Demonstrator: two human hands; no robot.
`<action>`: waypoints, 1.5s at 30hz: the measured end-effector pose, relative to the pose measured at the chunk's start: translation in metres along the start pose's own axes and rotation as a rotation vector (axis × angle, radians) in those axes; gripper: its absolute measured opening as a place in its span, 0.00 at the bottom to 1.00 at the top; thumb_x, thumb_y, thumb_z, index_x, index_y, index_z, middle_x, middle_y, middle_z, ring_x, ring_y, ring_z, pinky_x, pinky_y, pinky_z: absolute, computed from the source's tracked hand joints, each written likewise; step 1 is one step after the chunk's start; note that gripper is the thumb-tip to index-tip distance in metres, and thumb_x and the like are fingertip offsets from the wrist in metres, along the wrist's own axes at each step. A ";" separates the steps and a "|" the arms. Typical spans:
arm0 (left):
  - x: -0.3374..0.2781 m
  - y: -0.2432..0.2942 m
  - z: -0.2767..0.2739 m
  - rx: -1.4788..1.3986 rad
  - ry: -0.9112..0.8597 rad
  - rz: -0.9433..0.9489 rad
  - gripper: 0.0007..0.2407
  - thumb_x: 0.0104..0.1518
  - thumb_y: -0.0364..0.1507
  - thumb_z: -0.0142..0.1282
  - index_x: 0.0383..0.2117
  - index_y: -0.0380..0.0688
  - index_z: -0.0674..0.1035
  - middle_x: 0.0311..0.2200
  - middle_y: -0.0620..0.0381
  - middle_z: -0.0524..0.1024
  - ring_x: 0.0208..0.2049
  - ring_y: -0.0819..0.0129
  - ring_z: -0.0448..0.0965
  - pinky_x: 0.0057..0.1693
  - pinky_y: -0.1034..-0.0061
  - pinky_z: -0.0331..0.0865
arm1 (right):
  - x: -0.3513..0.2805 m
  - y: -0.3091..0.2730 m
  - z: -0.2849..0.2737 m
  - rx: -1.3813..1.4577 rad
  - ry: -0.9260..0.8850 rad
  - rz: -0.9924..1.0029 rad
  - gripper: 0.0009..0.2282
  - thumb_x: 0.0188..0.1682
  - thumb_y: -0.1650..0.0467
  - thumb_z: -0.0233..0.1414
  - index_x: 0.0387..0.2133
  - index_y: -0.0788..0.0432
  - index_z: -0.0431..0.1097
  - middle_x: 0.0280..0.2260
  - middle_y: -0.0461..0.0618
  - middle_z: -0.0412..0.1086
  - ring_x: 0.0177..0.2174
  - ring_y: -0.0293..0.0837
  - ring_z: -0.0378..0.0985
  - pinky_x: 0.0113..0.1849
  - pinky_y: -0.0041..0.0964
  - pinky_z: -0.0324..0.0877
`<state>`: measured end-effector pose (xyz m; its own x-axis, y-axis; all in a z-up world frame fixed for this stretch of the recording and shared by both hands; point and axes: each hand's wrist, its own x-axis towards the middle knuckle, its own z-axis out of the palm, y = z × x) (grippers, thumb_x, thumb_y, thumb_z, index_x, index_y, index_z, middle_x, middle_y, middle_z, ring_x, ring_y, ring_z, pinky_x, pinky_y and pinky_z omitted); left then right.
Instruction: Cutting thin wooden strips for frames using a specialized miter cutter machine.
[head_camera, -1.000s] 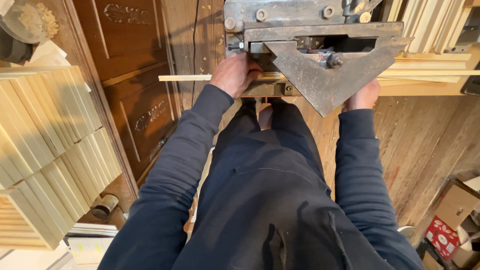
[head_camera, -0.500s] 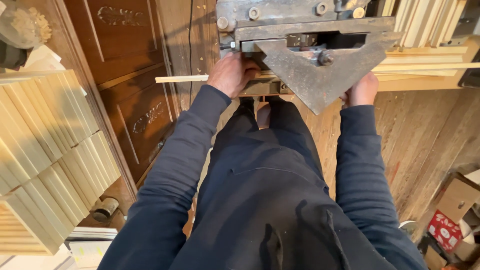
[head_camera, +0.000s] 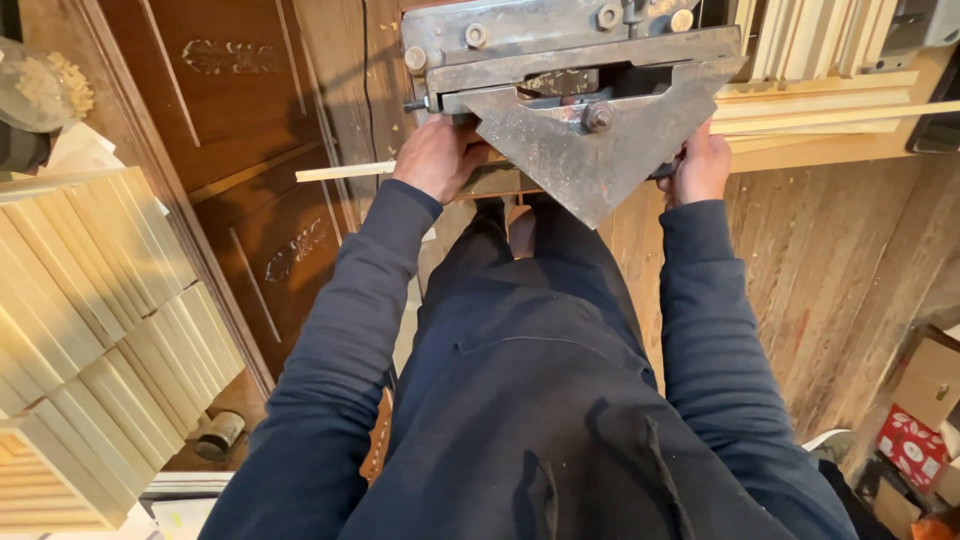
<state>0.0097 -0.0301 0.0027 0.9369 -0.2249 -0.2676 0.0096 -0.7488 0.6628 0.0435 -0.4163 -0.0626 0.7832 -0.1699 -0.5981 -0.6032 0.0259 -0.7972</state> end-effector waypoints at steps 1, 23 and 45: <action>0.001 0.002 -0.002 -0.015 -0.006 -0.002 0.10 0.59 0.33 0.60 0.40 0.42 0.83 0.33 0.42 0.79 0.38 0.42 0.76 0.45 0.53 0.70 | 0.001 0.000 -0.001 0.004 -0.001 0.001 0.23 0.61 0.52 0.44 0.23 0.54 0.62 0.17 0.41 0.61 0.12 0.35 0.60 0.15 0.32 0.54; -0.003 0.000 -0.003 -0.061 0.015 0.038 0.08 0.59 0.35 0.58 0.36 0.49 0.87 0.35 0.48 0.80 0.39 0.47 0.76 0.47 0.55 0.70 | -0.162 0.053 -0.039 0.160 -0.242 0.627 0.16 0.49 0.80 0.46 0.49 0.55 0.67 0.43 0.59 0.75 0.34 0.44 0.79 0.35 0.38 0.78; 0.000 0.006 -0.009 -0.115 -0.035 0.011 0.07 0.57 0.31 0.60 0.38 0.47 0.86 0.35 0.45 0.82 0.38 0.44 0.78 0.45 0.55 0.72 | -0.060 -0.120 0.035 -0.974 -0.255 -0.882 0.10 0.51 0.82 0.54 0.44 0.64 0.73 0.42 0.65 0.72 0.44 0.66 0.74 0.46 0.52 0.71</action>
<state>0.0129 -0.0291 0.0133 0.9245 -0.2561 -0.2825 0.0408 -0.6701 0.7412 0.0742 -0.3750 0.0656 0.9054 0.4245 -0.0008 0.3382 -0.7224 -0.6031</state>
